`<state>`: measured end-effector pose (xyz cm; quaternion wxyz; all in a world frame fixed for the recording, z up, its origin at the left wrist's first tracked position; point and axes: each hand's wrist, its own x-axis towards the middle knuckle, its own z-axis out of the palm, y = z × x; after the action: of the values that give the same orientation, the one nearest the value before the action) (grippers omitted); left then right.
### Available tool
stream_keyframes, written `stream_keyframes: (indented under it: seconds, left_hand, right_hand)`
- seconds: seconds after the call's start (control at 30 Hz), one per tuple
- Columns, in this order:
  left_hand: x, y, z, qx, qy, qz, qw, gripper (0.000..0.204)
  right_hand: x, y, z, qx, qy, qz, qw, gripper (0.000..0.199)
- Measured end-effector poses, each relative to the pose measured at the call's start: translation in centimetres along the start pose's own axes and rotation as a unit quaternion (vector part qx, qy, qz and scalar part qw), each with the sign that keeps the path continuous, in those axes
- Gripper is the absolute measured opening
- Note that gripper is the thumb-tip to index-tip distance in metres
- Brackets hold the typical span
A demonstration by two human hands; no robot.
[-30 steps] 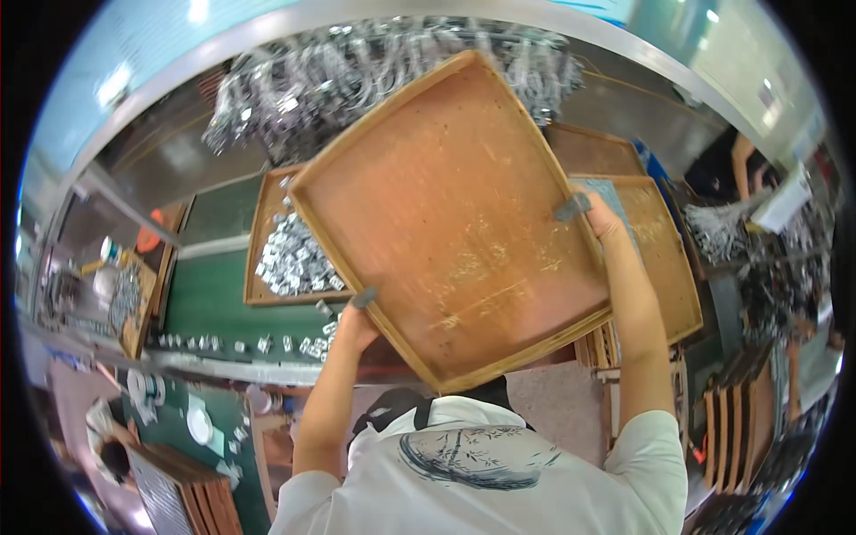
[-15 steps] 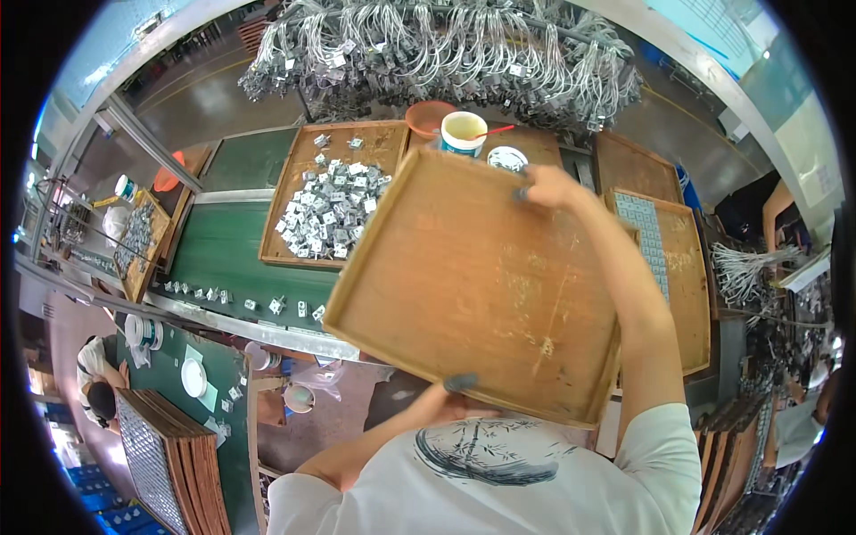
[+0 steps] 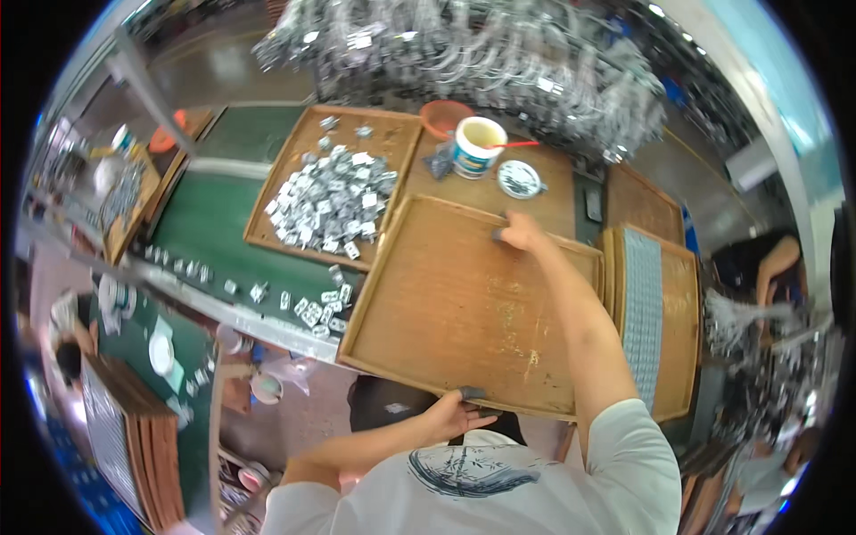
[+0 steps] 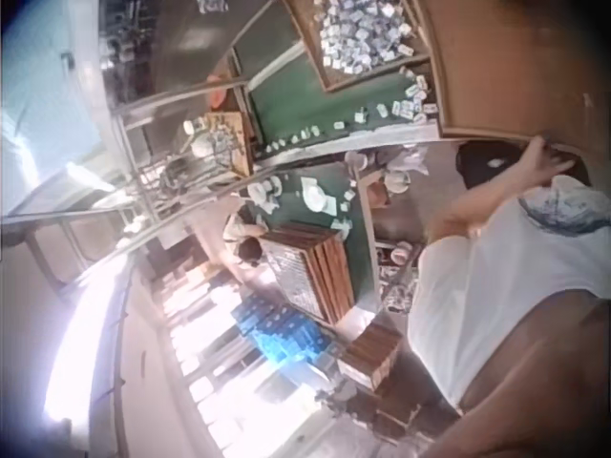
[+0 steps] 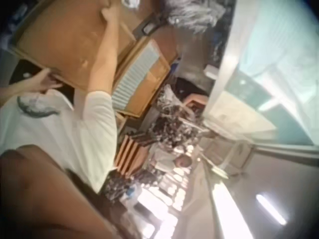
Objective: Organizing small electronic components from a bulk wooden tray into a compartmentalized organizer tray.
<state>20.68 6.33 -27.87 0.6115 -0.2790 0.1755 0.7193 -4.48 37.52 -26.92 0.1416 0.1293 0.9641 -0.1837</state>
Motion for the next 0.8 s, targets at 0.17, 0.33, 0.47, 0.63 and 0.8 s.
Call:
stream_keyframes:
  seconds: [0.17,0.33,0.47,0.63,0.8]
  left_hand:
    - [9.3,-0.5,-5.0,0.071,0.043,-0.024,0.996,0.035]
    - [11.7,0.7,-6.6,0.178,0.09,-0.094,0.975,0.052]
    - [7.2,3.9,-5.5,0.315,0.085,-0.138,0.935,0.048]
    - [-1.3,6.8,-7.4,0.664,0.163,0.364,0.632,0.032]
    - [-13.6,16.2,-9.6,0.635,0.531,0.384,0.41,0.058]
  right_hand:
    - [3.4,1.6,0.8,-0.004,0.049,-0.014,0.999,0.057]
    - [5.2,2.0,2.0,0.019,0.0,-0.02,1.0,0.058]
    - [4.9,0.1,3.9,-0.001,0.15,-0.058,0.987,0.052]
    - [-3.5,-14.3,8.2,0.076,0.11,-0.308,0.942,0.046]
    - [-10.3,-25.3,14.5,-0.058,-0.055,-0.428,0.9,0.087]
